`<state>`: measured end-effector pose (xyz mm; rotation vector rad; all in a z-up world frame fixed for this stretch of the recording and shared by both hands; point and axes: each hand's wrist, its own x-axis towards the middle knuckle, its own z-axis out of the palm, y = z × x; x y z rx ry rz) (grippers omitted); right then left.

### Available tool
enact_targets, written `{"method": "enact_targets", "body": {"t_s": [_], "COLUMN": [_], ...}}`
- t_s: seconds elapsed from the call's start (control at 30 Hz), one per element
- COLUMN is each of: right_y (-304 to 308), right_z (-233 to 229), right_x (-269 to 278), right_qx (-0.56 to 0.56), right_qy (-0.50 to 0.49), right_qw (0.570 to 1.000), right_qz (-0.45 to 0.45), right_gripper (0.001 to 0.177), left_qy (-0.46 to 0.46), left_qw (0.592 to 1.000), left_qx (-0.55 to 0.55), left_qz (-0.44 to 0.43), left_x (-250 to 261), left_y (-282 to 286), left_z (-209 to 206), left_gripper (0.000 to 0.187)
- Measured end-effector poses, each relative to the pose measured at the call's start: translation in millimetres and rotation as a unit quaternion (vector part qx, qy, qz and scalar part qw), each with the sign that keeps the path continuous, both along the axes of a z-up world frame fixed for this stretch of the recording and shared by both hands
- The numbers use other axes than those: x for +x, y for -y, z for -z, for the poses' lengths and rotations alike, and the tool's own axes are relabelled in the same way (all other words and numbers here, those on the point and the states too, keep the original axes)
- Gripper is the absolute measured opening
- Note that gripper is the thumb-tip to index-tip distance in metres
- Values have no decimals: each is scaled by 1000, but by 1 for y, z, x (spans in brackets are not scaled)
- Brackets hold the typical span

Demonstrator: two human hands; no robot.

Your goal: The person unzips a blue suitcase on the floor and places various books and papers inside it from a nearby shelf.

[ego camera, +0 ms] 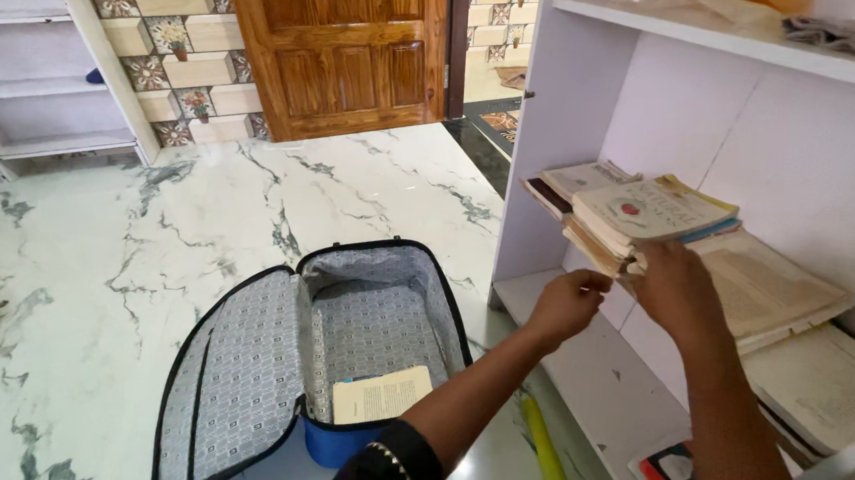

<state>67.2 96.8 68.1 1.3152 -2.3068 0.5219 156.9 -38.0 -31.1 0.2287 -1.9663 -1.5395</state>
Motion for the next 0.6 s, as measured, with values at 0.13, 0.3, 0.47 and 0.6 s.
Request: {"method": "enact_targets", "body": {"t_s": [0.13,0.3,0.47,0.6], "right_y": [-30,-34,-41,-41], "right_z": [-4,1,-11,-9], "right_x": [-20,-30,-25,-20], "right_qx": [134,197,197,176], "right_qy": [34,38,100,66], "right_qw": [977,959,950,959], "right_qz": [165,202,219,213], "right_gripper": [34,40,48,44], "left_qy": [-42,-28,34,-17], "left_qw": [958,955,898,991], "left_qx": [263,287,-435,114], "left_qz": [106,73,-54,70], "left_x": [-61,-92,-90,-118], "left_y": [-25,-45,-32,-27], "left_z": [7,12,13,16], "left_gripper": [36,38,12,28]}}
